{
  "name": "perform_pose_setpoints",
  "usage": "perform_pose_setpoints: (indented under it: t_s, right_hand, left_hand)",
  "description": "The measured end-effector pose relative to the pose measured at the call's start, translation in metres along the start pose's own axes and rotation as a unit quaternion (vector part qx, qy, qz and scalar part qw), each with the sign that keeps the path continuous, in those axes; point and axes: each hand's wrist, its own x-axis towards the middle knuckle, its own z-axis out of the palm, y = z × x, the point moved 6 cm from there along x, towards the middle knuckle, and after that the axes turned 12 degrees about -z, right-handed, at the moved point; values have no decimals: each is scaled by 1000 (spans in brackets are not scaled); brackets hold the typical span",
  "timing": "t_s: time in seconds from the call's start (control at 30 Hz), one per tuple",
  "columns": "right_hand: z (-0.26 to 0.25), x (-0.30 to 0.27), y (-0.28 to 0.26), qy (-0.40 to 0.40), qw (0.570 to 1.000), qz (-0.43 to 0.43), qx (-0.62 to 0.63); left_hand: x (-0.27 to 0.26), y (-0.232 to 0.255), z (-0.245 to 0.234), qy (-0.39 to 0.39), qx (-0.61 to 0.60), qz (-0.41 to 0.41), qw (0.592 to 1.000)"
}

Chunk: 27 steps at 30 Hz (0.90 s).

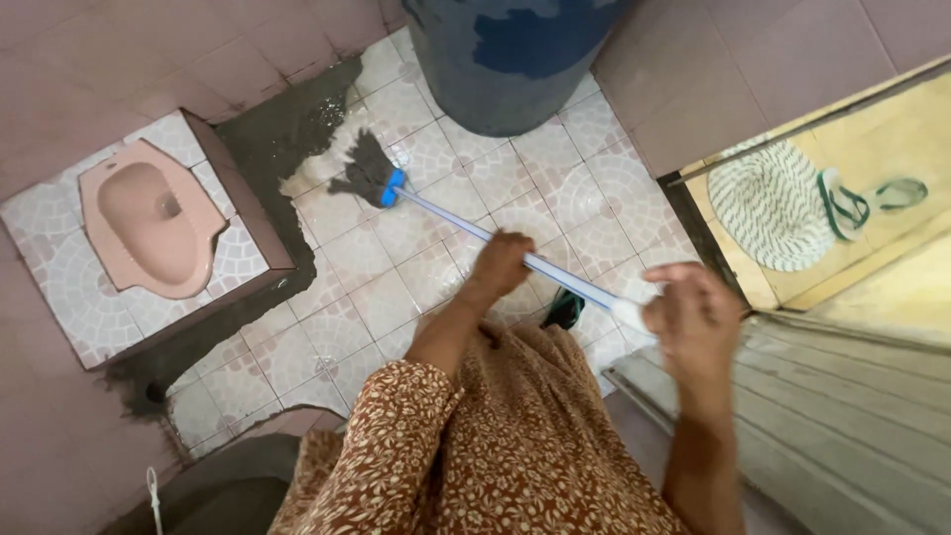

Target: Mopping the tiled floor in a bathroom using a mop and water.

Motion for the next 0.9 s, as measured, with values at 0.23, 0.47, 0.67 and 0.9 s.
perform_pose_setpoints:
  t_s: [0.23, 0.47, 0.67, 0.9]
  right_hand:
    - [-41, 7, -122, -31, 990, -110, -85]
    - [-10, 40, -157, 137, 971, -97, -170]
    - [-35, 68, -109, 105, 983, -136, -66]
    - [-11, 51, -21, 133, 990, 34, -34]
  left_hand:
    - [-12, 112, 38, -118, -23, 142, 982]
    - [-2, 127, 86, -235, -93, 39, 967]
    - [4, 98, 83, -129, -151, 30, 980]
    - [-35, -4, 63, -102, -98, -41, 989]
